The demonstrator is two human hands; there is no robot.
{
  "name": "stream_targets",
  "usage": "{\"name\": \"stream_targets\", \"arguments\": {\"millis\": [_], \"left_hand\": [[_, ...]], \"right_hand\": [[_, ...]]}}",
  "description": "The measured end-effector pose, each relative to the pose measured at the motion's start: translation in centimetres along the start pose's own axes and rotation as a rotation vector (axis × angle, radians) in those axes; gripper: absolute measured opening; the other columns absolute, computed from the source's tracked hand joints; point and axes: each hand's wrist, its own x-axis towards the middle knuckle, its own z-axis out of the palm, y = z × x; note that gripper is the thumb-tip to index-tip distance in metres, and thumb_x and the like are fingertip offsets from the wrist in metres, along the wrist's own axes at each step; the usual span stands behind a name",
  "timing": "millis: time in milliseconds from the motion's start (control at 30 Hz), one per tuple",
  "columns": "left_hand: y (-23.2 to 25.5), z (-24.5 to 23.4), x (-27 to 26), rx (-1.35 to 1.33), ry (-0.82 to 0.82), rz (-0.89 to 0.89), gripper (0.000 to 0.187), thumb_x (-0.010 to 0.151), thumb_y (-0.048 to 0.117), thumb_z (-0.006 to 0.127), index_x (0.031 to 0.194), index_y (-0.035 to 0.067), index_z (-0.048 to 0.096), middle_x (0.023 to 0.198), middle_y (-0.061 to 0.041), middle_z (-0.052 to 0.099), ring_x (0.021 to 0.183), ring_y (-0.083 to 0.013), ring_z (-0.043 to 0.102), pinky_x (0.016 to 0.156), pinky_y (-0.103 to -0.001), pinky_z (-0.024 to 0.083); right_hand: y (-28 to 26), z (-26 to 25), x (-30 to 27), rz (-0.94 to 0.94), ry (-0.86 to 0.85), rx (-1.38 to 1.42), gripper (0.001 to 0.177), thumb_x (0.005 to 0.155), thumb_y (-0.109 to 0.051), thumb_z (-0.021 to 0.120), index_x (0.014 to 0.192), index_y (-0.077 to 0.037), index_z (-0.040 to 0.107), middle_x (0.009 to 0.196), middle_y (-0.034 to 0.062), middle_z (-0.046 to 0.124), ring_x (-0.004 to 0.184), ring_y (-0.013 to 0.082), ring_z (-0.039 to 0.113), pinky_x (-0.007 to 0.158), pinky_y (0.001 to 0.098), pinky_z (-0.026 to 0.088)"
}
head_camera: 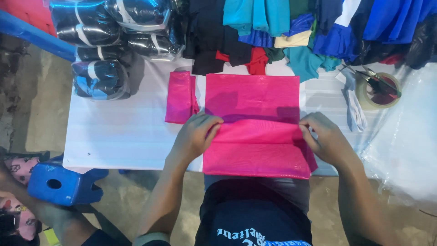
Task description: Folding a pink cloth into a small bundle and tying it with a white strip of material.
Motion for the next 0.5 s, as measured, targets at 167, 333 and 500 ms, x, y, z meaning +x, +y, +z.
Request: {"name": "stream_targets", "arguments": {"millis": [167,333,500], "left_hand": [[-4.0,0.6,4.6,0.077,-0.109,-0.017,0.016,0.106,0.015,0.053,0.113,0.010,0.067,0.100,-0.019,0.072,0.101,-0.0414,0.068,0.088,-0.049,0.054],[-6.8,1.4,7.3,0.164,-0.174,-0.043,0.016,0.105,0.013,0.054,0.114,0.009,0.067,0.099,-0.019,0.073,0.103,-0.0402,0.068,0.087,-0.048,0.054],[-9.5,2.4,8.8,0.292,-0.189,-0.054,0.017,0.106,0.017,0.051,0.111,0.013,0.067,0.097,-0.016,0.072,0.101,-0.0375,0.067,0.085,-0.047,0.055]], "right_hand": [[1.5,-0.7,4.5,-0.007,0.014,-0.014,0.013,0.107,-0.016,0.059,0.104,-0.006,0.067,0.084,0.0162,0.064,0.089,0.0376,0.068,0.076,0.0444,0.061],[4.4,0.1,7.1,-0.010,0.018,-0.053,0.009,0.107,-0.016,0.060,0.106,-0.009,0.066,0.084,0.0146,0.063,0.090,0.0360,0.068,0.077,0.0437,0.062],[5.1,0.3,8.7,0.004,0.011,-0.050,0.011,0.107,-0.013,0.061,0.109,-0.005,0.067,0.088,0.0204,0.063,0.094,0.0409,0.068,0.077,0.0463,0.062]]}}
